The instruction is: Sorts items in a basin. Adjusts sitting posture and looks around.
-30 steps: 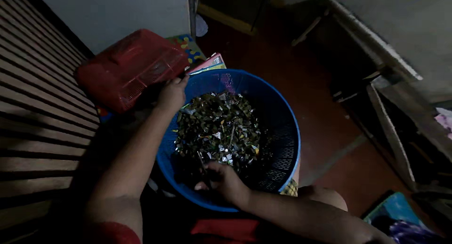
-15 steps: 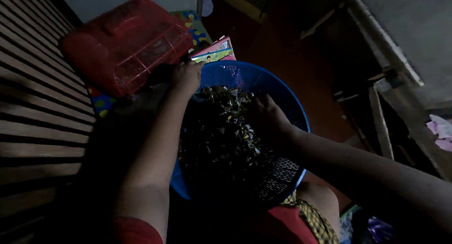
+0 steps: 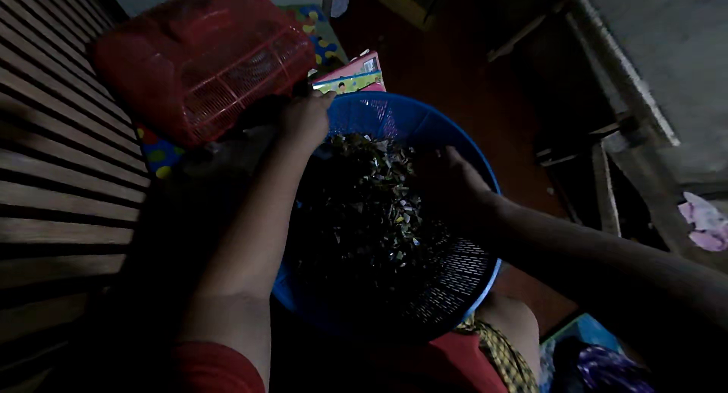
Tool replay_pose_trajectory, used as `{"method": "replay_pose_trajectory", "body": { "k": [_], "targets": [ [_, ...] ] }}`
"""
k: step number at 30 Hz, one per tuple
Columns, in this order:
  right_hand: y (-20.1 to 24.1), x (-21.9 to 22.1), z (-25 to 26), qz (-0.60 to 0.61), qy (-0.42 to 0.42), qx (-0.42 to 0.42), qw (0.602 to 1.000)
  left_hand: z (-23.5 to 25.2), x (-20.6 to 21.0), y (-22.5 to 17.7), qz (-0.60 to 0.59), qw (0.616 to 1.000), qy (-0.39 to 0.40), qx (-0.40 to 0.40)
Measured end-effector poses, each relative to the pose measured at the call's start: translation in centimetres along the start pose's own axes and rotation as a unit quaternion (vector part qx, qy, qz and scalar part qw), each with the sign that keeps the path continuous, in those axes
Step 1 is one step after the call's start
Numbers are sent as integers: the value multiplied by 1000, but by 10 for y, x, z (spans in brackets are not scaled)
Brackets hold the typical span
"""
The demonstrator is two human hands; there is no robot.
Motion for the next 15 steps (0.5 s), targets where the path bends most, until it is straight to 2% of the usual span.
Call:
{"method": "replay_pose_trajectory", "body": {
  "k": [2,7,12,15],
  "targets": [
    [-18,-5,-8,-25,-59,37,997,-1,-1,-1,-1,1000,1,0],
    [-23,-3,4,-70,-22,67,995,1,2,-3,0,1000,1,-7],
    [6,24,51,-91,-49,25,994,1,2,-2,3,1000,0,-9],
    [17,37,72,-45,-7,-1,999,1,2,-3,-5,1000,1,-8]
  ]
}}
Point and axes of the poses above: each hand's wrist, its own z-axis towards the middle knuckle, its own x-axis out of the palm, y = z × x, the point moved 5 cm from there along z, towards the middle knuckle, and after that the axes turned 8 degrees about -z, right-handed, at the moved point
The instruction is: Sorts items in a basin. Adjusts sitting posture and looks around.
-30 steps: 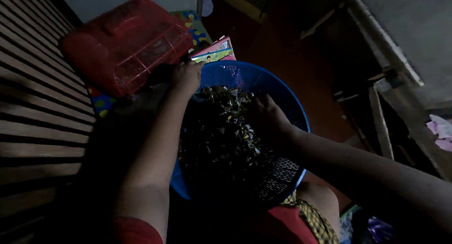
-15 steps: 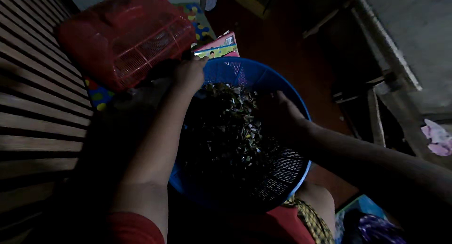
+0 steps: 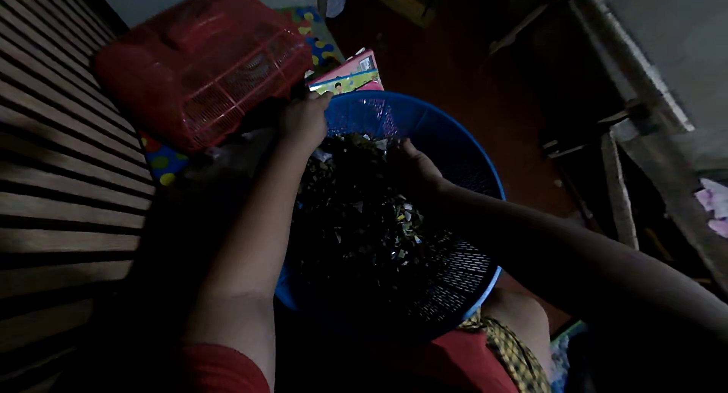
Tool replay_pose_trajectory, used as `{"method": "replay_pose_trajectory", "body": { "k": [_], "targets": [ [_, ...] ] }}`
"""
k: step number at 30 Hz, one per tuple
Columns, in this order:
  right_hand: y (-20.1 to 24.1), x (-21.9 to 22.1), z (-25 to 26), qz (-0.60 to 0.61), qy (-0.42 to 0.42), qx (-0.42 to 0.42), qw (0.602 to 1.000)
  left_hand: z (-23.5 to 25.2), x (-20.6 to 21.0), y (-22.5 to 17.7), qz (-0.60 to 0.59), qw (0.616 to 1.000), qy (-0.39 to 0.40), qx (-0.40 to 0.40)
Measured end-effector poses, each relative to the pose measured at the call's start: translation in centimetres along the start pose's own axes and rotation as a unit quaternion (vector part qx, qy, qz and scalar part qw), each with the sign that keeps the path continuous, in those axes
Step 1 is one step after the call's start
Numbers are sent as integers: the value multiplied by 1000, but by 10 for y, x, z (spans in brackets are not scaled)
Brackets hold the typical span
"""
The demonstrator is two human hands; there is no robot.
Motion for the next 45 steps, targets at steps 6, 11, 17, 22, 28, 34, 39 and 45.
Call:
{"method": "replay_pose_trajectory", "body": {
  "k": [6,11,17,22,28,34,39,45],
  "targets": [
    [-22,-18,-31,55,38,-9,998,1,2,3,6,1000,-11,7],
    [-49,-46,-63,-37,-46,78,995,-1,0,0,-6,1000,-14,9],
    [-39,-33,-59,-21,20,90,996,-1,0,-1,2,1000,-21,11],
    [7,14,-41,56,82,20,995,-1,2,2,7,1000,-20,7],
    [-17,-18,-61,70,128,-4,989,1,2,4,3,1000,-11,1],
    [-57,-33,-50,31,49,84,995,-1,1,1,-1,1000,-15,1],
    [-34,-4,-10,22,54,98,993,0,1,2,-1,1000,-5,-6],
    [-25,7,-9,58,60,9,997,-1,0,2,-10,1000,-15,2]
  ]
}}
Point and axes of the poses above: each hand's wrist, its own z-axis towards the middle knuckle, its own x-axis out of the palm, y = z × x, the point moved 5 cm from there along z, towards the middle knuckle, and after that the axes turned 8 degrees about -z, right-handed, at the moved point
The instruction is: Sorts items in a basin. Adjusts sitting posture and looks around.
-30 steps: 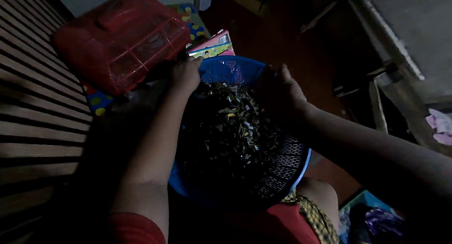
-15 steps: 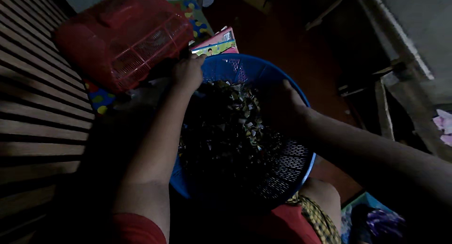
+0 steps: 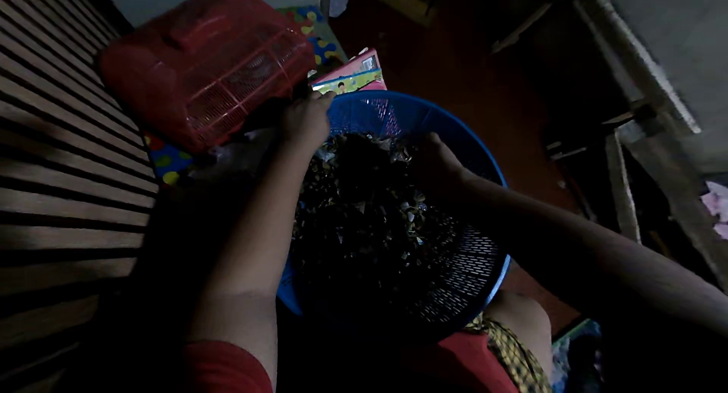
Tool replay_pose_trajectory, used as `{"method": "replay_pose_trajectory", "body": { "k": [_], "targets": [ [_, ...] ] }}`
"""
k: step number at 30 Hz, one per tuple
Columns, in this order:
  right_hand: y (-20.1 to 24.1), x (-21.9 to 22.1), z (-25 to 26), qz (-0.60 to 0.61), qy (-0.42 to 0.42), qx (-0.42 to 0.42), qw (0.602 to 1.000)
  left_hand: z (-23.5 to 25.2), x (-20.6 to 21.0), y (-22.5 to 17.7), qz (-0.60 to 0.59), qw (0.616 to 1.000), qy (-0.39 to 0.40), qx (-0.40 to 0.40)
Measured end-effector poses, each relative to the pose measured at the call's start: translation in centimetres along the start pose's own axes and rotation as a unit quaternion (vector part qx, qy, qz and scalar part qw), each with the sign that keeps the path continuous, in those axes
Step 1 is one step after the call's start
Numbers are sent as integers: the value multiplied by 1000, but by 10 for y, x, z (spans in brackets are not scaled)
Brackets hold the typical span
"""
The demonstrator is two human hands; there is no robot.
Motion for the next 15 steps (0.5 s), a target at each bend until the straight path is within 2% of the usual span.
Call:
{"method": "replay_pose_trajectory", "body": {
  "k": [6,9,12,15],
  "targets": [
    [-15,-30,-38,-85,32,4,996,0,1,-2,5,1000,2,1],
    [-23,-37,-40,-61,39,49,996,-1,0,-2,8,1000,2,-5],
    [-35,-42,-33,-63,-35,88,994,-1,1,-1,6,1000,3,-7],
    [-39,-46,-16,-43,-110,76,990,0,1,-2,7,1000,-2,0]
  ]
}}
Point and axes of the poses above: each hand's wrist, its own z-axis towards the middle knuckle, its own x-axis out of the palm, y = z × x, the point moved 5 cm from there along z, towards the middle knuckle, and after that the axes turned 8 degrees about -z, right-handed, at the moved point
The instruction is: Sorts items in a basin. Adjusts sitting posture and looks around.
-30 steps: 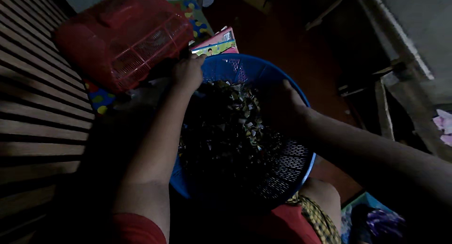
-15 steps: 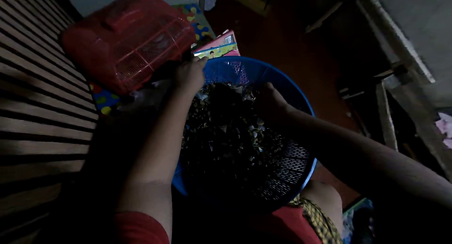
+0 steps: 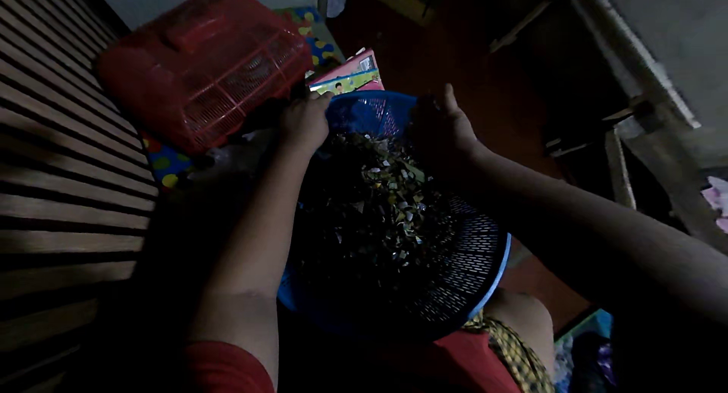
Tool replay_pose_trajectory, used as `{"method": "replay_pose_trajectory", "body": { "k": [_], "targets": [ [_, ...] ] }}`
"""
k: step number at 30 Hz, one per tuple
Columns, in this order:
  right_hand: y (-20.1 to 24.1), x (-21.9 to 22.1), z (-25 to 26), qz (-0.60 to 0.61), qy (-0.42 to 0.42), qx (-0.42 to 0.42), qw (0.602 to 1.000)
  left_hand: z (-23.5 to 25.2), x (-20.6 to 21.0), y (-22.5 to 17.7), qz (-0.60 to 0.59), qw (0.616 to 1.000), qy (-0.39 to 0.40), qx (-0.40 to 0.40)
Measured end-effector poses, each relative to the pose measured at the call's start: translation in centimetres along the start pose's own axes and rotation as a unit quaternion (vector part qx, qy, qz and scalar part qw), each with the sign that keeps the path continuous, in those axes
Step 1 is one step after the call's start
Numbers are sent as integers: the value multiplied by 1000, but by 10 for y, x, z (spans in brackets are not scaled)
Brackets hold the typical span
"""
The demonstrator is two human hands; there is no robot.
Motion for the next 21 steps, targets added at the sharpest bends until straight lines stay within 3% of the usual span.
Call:
{"method": "replay_pose_trajectory", "body": {
  "k": [4,7,11,15,18,21],
  "targets": [
    [15,1,29,-30,-28,-6,999,0,0,0,-3,1000,4,-1],
    [30,7,51,-71,-2,-12,997,1,0,0,-5,1000,5,-1],
    [41,19,63,-3,45,-30,999,2,0,0,-2,1000,6,1],
    [18,17,39,29,32,-38,998,1,2,3,-7,1000,-3,8],
    [-15,26,20,69,13,8,997,2,1,1,-5,1000,0,2],
    [-36,54,7,206,14,75,976,2,1,0,-2,1000,-3,7]
  ]
}}
Point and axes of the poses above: each hand's wrist, its own z-axis towards the middle knuckle, its own x-axis out of the palm, y = z × x, the point moved 5 cm from there along z, towards the middle knuckle, and after that the axes turned 8 degrees about -z, right-handed, at the moved point
